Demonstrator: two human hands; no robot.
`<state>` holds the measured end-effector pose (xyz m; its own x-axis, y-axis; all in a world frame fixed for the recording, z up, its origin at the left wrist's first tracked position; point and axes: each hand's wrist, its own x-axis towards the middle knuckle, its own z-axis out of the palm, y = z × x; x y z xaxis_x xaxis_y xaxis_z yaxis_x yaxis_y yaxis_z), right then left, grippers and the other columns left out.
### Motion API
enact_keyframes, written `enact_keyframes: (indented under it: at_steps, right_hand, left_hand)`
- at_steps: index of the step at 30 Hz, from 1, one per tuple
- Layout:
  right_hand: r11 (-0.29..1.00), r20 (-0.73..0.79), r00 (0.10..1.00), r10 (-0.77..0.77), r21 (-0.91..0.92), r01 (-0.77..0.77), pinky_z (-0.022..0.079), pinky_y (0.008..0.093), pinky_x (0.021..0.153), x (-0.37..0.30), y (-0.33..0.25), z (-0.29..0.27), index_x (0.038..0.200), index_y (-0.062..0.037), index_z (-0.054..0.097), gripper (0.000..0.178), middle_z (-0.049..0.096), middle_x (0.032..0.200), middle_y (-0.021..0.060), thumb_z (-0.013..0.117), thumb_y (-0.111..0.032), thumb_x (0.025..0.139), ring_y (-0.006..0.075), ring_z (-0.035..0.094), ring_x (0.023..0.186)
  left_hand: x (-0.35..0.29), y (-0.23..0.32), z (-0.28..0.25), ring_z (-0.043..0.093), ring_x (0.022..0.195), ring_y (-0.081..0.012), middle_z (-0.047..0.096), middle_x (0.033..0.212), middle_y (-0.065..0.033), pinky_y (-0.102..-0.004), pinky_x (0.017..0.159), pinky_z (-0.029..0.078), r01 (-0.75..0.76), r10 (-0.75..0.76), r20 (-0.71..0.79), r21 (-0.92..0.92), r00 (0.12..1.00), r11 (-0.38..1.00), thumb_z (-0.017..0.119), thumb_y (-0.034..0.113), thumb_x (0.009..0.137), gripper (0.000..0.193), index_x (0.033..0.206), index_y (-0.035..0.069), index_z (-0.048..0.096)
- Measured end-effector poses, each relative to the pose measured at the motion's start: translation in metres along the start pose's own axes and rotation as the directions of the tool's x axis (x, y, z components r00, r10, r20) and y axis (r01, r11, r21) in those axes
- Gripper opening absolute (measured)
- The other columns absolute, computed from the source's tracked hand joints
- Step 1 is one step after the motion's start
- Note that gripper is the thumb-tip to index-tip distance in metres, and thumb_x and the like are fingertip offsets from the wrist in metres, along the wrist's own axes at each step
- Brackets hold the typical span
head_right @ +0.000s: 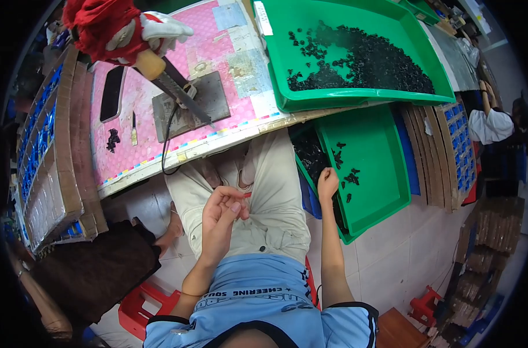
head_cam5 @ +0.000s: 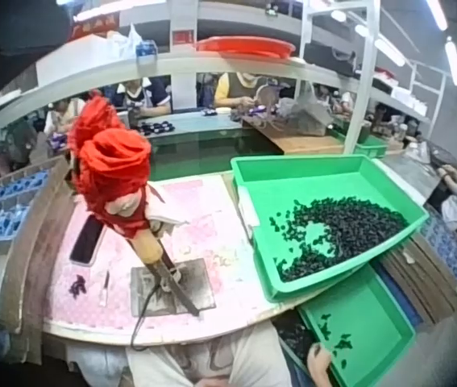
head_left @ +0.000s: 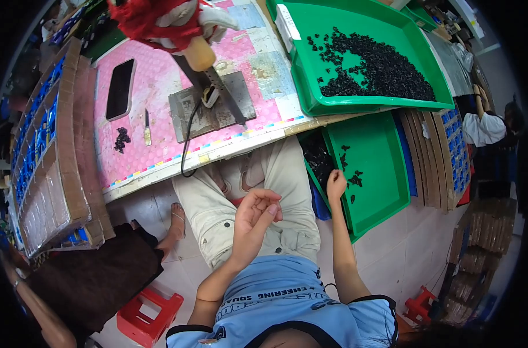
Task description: The person assembles small plastic components together by hand, presses each assembled piece against a mounted heated tip, and places the finished parts into a tray.
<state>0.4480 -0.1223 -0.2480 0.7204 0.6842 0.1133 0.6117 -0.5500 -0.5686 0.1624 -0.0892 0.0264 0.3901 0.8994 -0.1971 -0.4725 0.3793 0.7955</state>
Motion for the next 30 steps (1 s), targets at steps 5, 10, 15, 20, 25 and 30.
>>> enact_keyframes:
  at_steps: [5, 10, 15, 20, 25, 30]
  right_hand:
    - [0.818, 0.114, 0.926, 0.359, -0.516, -0.254, 0.042, 0.0436, 0.072, -0.025, 0.059, 0.039, 0.099, -0.0001, 0.048, 0.044, 0.049, 0.095, 0.0220, 0.047, -0.038, 0.076, 0.0360, 0.050, 0.086]
    - [0.737, 0.192, 0.815, 0.547, -0.572, -0.360, 0.038, 0.0479, 0.081, -0.031, 0.086, 0.042, 0.112, 0.0022, 0.038, 0.058, 0.038, 0.111, 0.0278, 0.044, -0.044, 0.077, 0.0417, 0.042, 0.100]
    - [0.776, 0.229, 0.786, 0.574, -0.457, -0.434, 0.040, 0.0432, 0.082, -0.029, 0.101, 0.048, 0.111, 0.0071, 0.036, 0.062, 0.039, 0.110, 0.0279, 0.051, -0.040, 0.072, 0.0394, 0.045, 0.099]
    - [0.742, 0.196, 0.772, 0.604, -0.493, -0.455, 0.041, 0.0408, 0.082, -0.032, 0.107, 0.051, 0.108, 0.0078, 0.039, 0.061, 0.042, 0.108, 0.0263, 0.054, -0.037, 0.070, 0.0372, 0.047, 0.097]
    - [0.717, 0.209, 0.745, 0.633, -0.520, -0.464, 0.041, 0.0398, 0.082, -0.029, 0.102, 0.043, 0.105, 0.0062, 0.044, 0.057, 0.042, 0.109, 0.0233, 0.056, -0.036, 0.069, 0.0344, 0.048, 0.097]
    - [0.690, 0.192, 0.722, 0.664, -0.531, -0.493, 0.042, 0.0385, 0.081, -0.031, 0.112, 0.040, 0.101, 0.0065, 0.049, 0.052, 0.040, 0.111, 0.0235, 0.056, -0.034, 0.069, 0.0342, 0.049, 0.096]
  left_hand:
    - [-0.001, 0.002, -0.002, 0.045, 0.070, -0.0081, 0.046, 0.077, -0.0025, -0.0200, 0.065, 0.036, -0.010, 0.010, -0.001, -0.007, 1.000, 1.000, 0.044, 0.002, 0.082, 0.012, 0.093, 0.001, 0.045]
    - [-0.002, 0.011, -0.011, 0.045, 0.070, -0.0078, 0.047, 0.077, -0.0026, -0.0187, 0.064, 0.037, -0.250, 0.282, -0.132, 0.213, 0.950, 0.944, 0.046, 0.000, 0.081, 0.012, 0.093, 0.000, 0.046]
    - [0.024, 0.034, -0.074, 0.047, 0.069, -0.0128, 0.050, 0.076, -0.0066, -0.0238, 0.063, 0.038, -0.338, 0.782, -0.219, 0.810, 0.583, 0.479, 0.048, -0.002, 0.075, 0.006, 0.081, -0.001, 0.051]
    - [0.035, 0.085, -0.144, 0.048, 0.077, -0.0228, 0.052, 0.086, -0.0113, -0.0309, 0.069, 0.038, 0.021, 0.931, -0.125, 0.992, 0.344, 0.125, 0.049, 0.001, 0.074, 0.014, 0.088, -0.001, 0.053]
    - [0.044, 0.107, -0.204, 0.050, 0.080, -0.0258, 0.053, 0.085, -0.0125, -0.0342, 0.072, 0.039, 0.229, 0.959, -0.032, 0.973, 0.281, -0.035, 0.052, 0.009, 0.075, 0.019, 0.092, 0.001, 0.056]
    - [0.053, 0.111, -0.216, 0.050, 0.076, -0.0246, 0.054, 0.079, -0.0113, -0.0332, 0.070, 0.039, 0.229, 0.945, -0.099, 0.973, 0.313, 0.026, 0.055, 0.009, 0.073, 0.016, 0.087, 0.001, 0.058]
